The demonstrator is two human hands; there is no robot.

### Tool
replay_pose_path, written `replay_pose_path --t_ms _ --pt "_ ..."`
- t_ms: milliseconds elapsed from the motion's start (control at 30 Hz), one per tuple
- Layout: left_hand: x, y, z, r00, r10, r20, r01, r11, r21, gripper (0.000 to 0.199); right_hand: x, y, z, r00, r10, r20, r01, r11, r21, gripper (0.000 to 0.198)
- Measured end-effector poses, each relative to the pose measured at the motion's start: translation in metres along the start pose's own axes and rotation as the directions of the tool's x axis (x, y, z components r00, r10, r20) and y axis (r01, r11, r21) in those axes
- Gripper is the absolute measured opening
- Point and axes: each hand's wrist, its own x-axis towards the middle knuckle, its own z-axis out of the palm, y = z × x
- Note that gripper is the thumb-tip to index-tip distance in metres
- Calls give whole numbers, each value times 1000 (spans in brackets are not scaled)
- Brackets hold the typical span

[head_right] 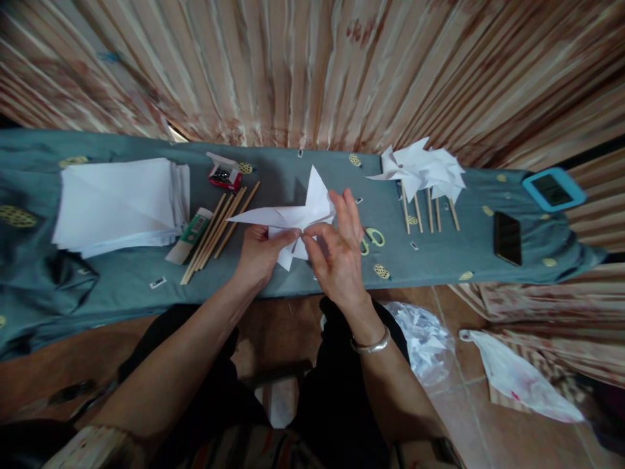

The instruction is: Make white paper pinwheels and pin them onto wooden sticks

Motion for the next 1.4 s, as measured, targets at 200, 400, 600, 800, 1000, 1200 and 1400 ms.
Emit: replay_pose_path --t_ms 200,400,600,800,1000,1200,1400 --pt "-1 3 -2 999 40 2 -40 997 73 12 2 -4 -4 998 57 21 -58 997 52 11" --pt "-3 7 -3 999 34 22 -36 995 96 10 3 -2 -6 987 144 74 -155 975 158 8" --pt "-5 13 -1 998 40 50 -46 990 135 6 4 1 -7 974 194 117 -216 951 222 6" --pt "-6 15 1 997 48 65 -56 991 125 2 4 5 -8 967 216 134 -246 927 283 8" --pt "-6 17 1 997 49 61 -57 991 123 6 4 8 -7 956 239 170 -284 899 333 12" --pt "-7 21 2 999 31 44 -37 991 132 9 4 7 -7 956 240 168 -285 896 342 12" --pt "-8 21 2 997 57 52 -64 988 141 5 4 5 -7 951 257 171 -302 888 346 13"
